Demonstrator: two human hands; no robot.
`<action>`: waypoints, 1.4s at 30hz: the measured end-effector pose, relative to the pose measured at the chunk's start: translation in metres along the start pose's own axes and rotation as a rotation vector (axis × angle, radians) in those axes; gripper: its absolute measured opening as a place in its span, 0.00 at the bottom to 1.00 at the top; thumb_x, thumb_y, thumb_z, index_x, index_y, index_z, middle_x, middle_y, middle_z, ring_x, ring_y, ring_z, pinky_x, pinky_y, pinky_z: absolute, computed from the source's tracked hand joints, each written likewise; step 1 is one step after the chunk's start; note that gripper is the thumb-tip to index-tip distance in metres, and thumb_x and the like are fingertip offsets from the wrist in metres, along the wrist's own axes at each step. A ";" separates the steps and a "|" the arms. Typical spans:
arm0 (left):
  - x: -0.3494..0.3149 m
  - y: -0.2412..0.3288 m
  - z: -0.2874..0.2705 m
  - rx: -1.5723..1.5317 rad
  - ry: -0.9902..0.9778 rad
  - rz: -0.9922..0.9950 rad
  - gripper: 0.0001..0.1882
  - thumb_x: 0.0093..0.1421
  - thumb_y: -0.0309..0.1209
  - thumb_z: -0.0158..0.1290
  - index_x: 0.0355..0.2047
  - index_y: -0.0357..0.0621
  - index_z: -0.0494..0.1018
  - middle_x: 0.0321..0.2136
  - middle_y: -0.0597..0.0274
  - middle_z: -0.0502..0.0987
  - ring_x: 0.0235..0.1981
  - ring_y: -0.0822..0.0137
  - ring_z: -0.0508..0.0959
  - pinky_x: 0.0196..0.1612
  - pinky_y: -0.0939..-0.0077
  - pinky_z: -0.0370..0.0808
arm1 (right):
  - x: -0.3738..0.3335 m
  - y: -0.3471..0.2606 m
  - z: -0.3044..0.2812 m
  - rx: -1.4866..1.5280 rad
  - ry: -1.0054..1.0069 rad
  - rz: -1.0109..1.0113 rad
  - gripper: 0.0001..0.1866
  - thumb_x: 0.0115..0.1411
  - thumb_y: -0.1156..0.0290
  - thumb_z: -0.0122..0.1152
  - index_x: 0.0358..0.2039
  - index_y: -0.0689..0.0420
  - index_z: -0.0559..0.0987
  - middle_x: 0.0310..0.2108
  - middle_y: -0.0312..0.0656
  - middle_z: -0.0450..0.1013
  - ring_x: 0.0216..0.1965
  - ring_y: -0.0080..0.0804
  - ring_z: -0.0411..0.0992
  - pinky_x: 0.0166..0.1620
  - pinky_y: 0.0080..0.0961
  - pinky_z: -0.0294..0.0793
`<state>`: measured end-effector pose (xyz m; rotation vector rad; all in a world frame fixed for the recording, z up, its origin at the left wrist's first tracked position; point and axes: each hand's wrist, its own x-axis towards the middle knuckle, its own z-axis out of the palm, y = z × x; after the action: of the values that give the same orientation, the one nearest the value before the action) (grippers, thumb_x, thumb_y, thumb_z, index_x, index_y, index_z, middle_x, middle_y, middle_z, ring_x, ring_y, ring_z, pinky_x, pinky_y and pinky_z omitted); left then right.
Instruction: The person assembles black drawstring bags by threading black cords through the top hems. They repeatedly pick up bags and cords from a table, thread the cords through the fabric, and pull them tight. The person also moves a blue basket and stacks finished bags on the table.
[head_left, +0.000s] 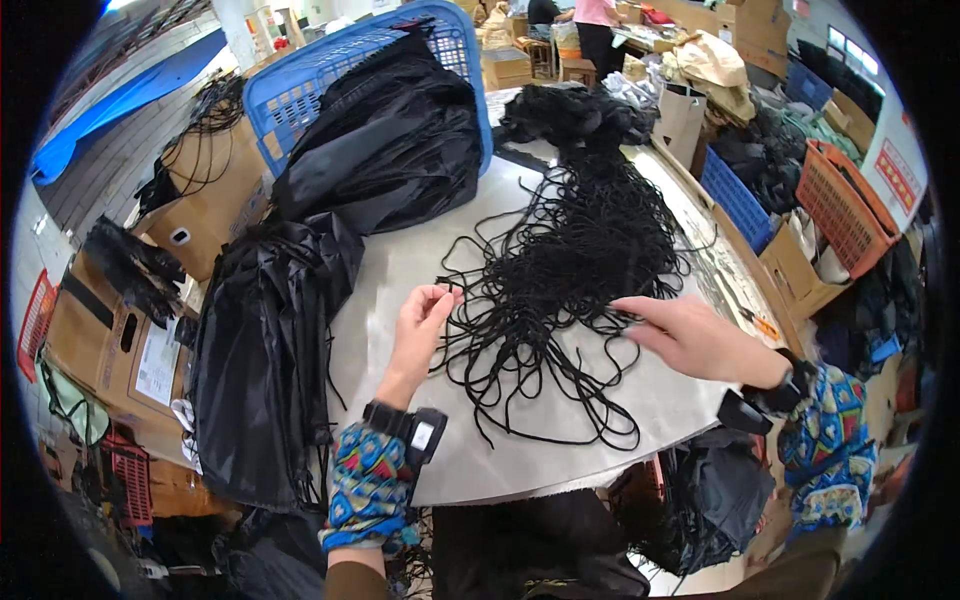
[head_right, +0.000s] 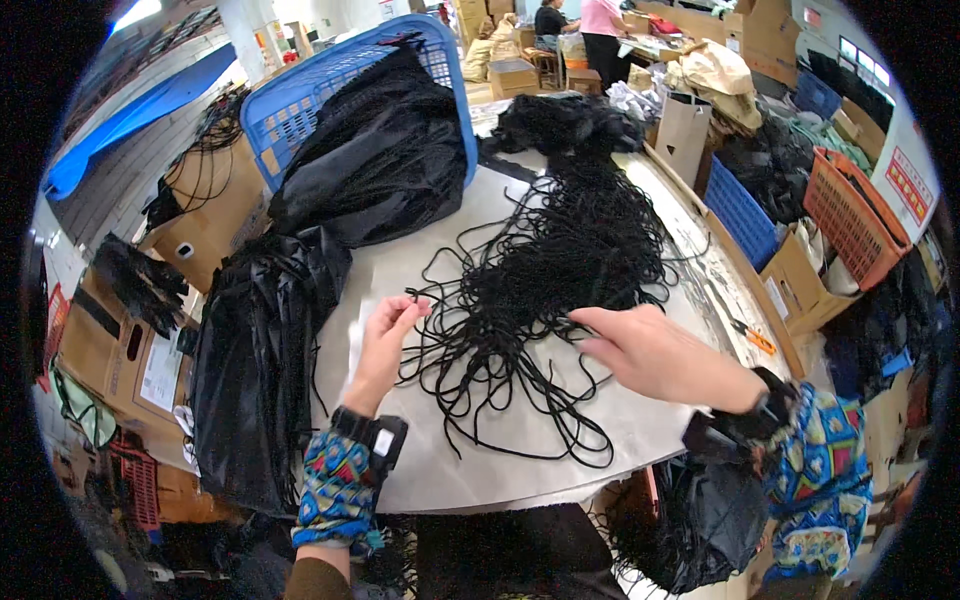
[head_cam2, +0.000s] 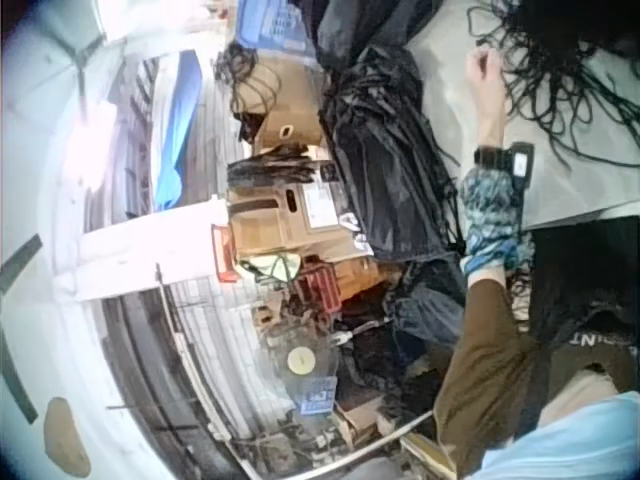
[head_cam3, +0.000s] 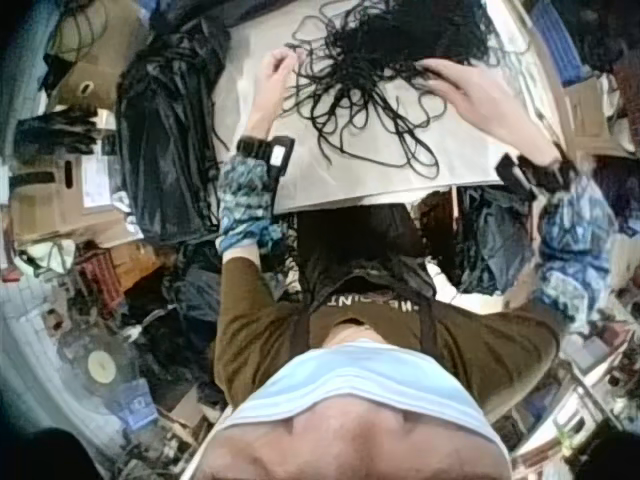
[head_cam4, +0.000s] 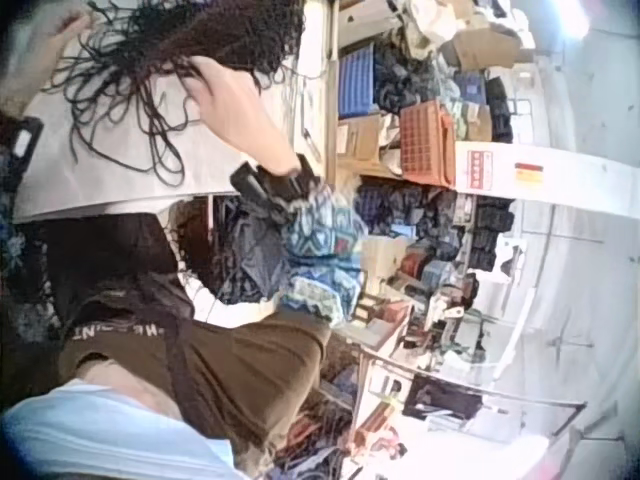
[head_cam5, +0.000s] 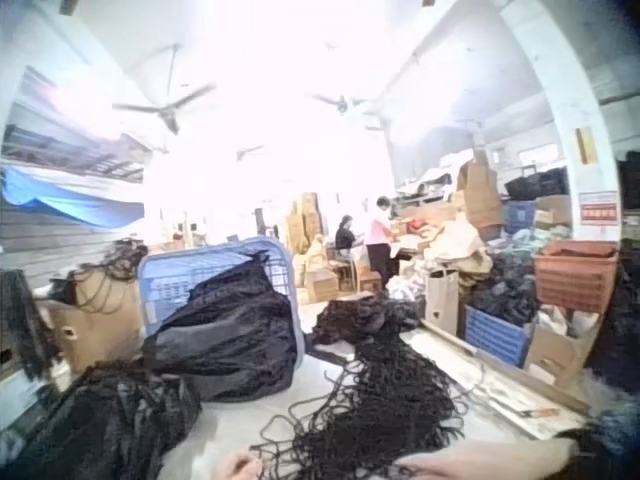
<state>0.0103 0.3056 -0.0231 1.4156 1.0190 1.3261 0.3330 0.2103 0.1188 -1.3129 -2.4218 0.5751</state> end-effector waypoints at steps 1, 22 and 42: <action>-0.010 0.024 0.008 -0.066 -0.075 -0.027 0.05 0.64 0.28 0.47 0.36 0.40 0.68 0.35 0.61 0.75 0.37 0.73 0.75 0.45 0.77 0.69 | 0.007 0.004 0.008 0.111 -0.034 0.041 0.22 0.59 0.68 0.55 0.52 0.63 0.69 0.21 0.44 0.71 0.22 0.37 0.71 0.27 0.31 0.68; -0.086 0.055 -0.004 0.943 -0.041 0.251 0.11 0.55 0.26 0.55 0.39 0.39 0.73 0.33 0.56 0.77 0.38 0.58 0.75 0.42 0.68 0.71 | 0.037 0.046 -0.026 -0.070 0.110 0.120 0.31 0.59 0.64 0.59 0.58 0.63 0.61 0.30 0.41 0.73 0.25 0.31 0.68 0.30 0.26 0.70; -0.107 0.051 0.126 0.569 -0.503 0.100 0.12 0.58 0.30 0.53 0.40 0.38 0.75 0.36 0.55 0.78 0.38 0.63 0.77 0.42 0.73 0.72 | -0.075 0.019 -0.053 -0.838 -0.052 0.120 0.07 0.47 0.81 0.54 0.29 0.60 0.75 0.19 0.45 0.71 0.27 0.45 0.74 0.28 0.37 0.70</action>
<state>0.1264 0.1797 0.0006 2.1131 1.0216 0.6911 0.4108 0.1665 0.1486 -1.7455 -2.7441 -0.4626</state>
